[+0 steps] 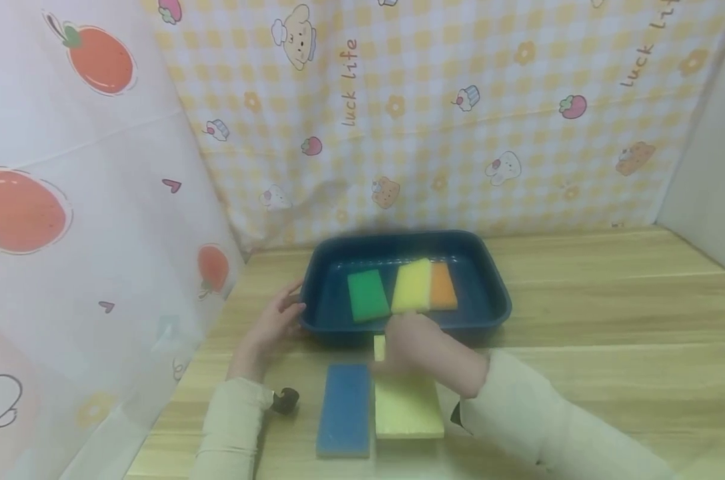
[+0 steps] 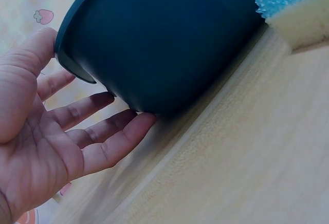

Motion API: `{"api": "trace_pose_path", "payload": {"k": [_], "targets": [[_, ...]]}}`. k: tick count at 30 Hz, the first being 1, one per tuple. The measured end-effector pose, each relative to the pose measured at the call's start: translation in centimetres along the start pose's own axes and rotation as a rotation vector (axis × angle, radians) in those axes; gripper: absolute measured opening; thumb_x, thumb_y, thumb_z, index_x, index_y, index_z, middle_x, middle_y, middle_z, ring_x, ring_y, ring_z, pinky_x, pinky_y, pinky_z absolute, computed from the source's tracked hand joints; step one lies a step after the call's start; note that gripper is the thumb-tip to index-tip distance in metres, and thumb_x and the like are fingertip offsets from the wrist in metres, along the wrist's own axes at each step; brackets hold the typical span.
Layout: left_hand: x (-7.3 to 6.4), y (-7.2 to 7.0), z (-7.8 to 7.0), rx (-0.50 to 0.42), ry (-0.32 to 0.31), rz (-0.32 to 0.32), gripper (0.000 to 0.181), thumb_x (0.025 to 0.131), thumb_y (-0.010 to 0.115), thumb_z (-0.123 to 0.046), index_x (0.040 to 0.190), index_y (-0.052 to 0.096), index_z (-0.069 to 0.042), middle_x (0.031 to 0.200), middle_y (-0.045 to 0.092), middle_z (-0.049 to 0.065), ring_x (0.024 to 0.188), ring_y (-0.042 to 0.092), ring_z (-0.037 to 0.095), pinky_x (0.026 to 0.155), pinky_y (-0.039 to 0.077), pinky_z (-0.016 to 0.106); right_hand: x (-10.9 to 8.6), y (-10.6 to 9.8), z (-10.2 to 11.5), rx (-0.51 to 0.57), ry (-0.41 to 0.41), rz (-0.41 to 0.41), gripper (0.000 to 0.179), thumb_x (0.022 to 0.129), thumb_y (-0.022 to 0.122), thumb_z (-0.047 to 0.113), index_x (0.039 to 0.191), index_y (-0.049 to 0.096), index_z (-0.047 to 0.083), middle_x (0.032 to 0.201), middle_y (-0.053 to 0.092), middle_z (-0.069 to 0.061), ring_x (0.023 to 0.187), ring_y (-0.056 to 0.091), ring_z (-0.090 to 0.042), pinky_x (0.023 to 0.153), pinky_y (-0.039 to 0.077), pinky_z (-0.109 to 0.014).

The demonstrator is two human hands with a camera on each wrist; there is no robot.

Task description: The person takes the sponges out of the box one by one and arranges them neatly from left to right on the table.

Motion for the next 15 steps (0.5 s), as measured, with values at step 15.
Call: {"api": "trace_pose_path", "payload": {"k": [15], "targets": [[0.2,-0.4,0.3,0.005,-0.003,-0.017,0.052,0.094,0.044,-0.006,0.141,0.027,-0.018,0.133,0.036,0.022,0.107,0.048,0.037,0.069,0.051,0.048,0.1,5.1,-0.1,0.018,-0.020,0.050,0.065,0.073,0.066,0.047,0.100,0.052,-0.010,0.091,0.052,-0.023,0.078,0.052,-0.032,0.068,0.046,-0.042]]}}
Point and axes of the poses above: each hand's wrist, its own x-axis towards the middle knuckle, its own y-axis out of the palm, z = x × y, the point moved 9 cm from there along x, towards the middle knuckle
